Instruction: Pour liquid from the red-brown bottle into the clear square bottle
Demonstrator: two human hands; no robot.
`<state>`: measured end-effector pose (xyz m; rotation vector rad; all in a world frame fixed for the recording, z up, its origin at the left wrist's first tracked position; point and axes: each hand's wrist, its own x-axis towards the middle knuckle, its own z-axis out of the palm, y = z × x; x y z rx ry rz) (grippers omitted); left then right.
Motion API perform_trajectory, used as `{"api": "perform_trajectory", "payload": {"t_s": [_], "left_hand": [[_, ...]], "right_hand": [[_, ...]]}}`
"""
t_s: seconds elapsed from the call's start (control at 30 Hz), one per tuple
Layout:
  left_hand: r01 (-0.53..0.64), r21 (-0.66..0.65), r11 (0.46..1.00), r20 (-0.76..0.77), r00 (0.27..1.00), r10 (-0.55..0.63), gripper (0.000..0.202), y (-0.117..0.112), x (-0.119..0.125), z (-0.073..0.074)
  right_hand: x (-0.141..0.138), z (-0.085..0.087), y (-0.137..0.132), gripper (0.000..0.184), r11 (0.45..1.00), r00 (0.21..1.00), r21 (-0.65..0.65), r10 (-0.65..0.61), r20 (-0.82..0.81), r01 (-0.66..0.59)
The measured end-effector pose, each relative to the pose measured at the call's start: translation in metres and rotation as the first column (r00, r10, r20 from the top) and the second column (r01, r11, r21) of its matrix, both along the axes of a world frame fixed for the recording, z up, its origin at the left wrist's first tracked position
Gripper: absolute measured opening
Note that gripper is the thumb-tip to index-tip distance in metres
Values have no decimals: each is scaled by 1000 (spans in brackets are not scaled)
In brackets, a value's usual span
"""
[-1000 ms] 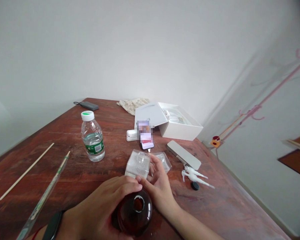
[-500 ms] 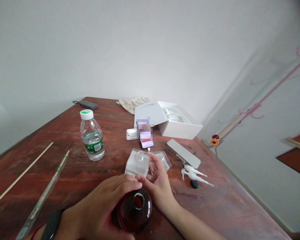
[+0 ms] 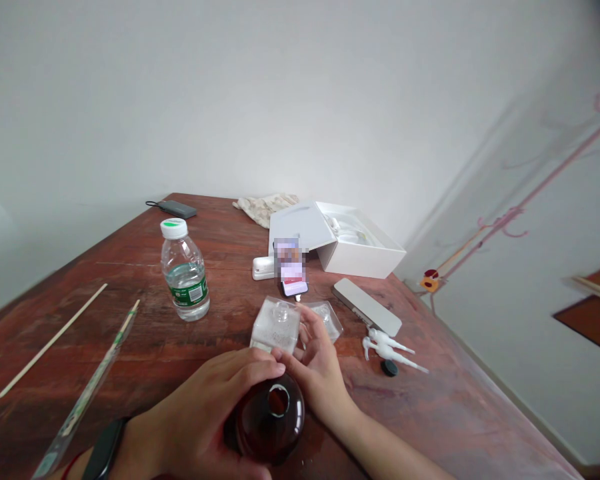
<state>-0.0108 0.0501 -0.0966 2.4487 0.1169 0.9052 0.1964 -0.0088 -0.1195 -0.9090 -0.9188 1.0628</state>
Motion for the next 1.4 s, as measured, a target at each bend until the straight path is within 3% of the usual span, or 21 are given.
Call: {"api": "perform_trajectory", "payload": {"t_s": [0.6,0.97,1.4], "left_hand": [[11,3,1000,49,999,-11,78,-1,5,7],[-7,4,1000,12,1000,7,79,-2,0,10],[36,-37,999,49,998,-34,82,0,4,8]], "right_hand": [[1,4,1,72,999,999,2,-41,22,41],[7,4,7,75,994,993,-24,-110,33,111],[6,7,5,73,995,995,-15,-96,28,97]]}}
